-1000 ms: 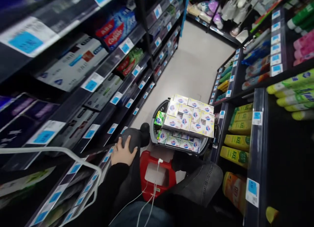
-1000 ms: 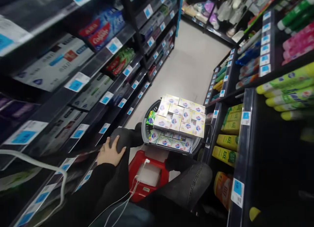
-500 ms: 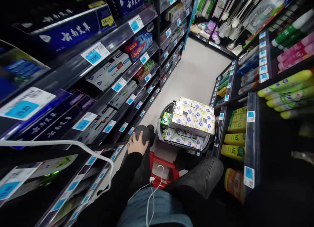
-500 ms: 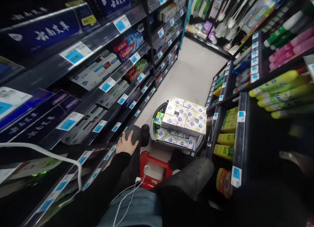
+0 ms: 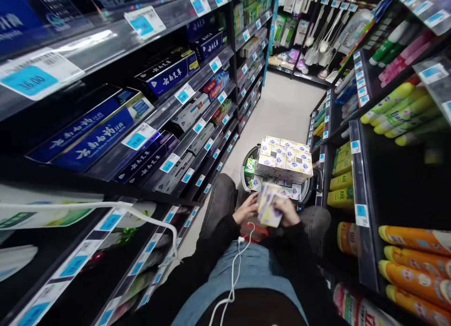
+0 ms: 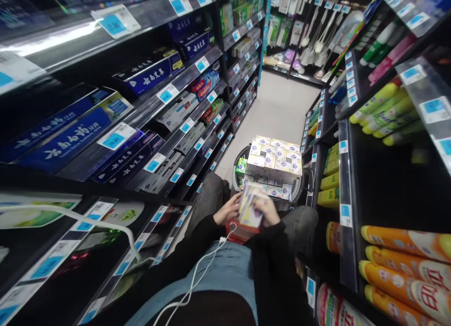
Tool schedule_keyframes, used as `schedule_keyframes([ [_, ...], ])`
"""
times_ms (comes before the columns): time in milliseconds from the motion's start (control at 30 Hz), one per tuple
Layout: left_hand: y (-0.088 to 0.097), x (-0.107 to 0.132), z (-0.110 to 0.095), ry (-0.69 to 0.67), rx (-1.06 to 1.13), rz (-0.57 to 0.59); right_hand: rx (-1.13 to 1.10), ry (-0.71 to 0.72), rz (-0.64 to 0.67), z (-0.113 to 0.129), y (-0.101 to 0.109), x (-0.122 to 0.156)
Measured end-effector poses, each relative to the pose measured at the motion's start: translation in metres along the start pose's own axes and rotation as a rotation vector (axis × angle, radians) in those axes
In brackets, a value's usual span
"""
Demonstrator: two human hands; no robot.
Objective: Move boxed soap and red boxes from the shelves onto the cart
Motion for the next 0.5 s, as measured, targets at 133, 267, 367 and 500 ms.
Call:
schedule_keyframes([
  [133,-0.008,0.01,0.016,0.11,0.124,-0.049,-0.089,-0.246,0.158,-0.069,-0.038,0.025],
  [267,0.0,0.016,0.026,0.093,0.093,-0.157,0.099,-0.275,0.03,-0.092,-0.023,0.025],
  [367,0.0,0.016,0.035,0.018,0.046,-0.349,0.209,-0.309,-0.076,-0.106,-0.021,0.03],
  [500,0.004,0.007,0.042,0.001,0.014,-0.482,0.358,-0.233,-0.097,-0.124,-0.027,0.03],
])
Point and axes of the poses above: each hand's wrist, its own x-axis away from the middle knuckle, its own y-axis out of the back of the hand, z = x × y, the point moved 3 cm from there along -x, towards the middle knuckle, and after that the axes turned 13 degrees about -x, right-handed, at the moved point
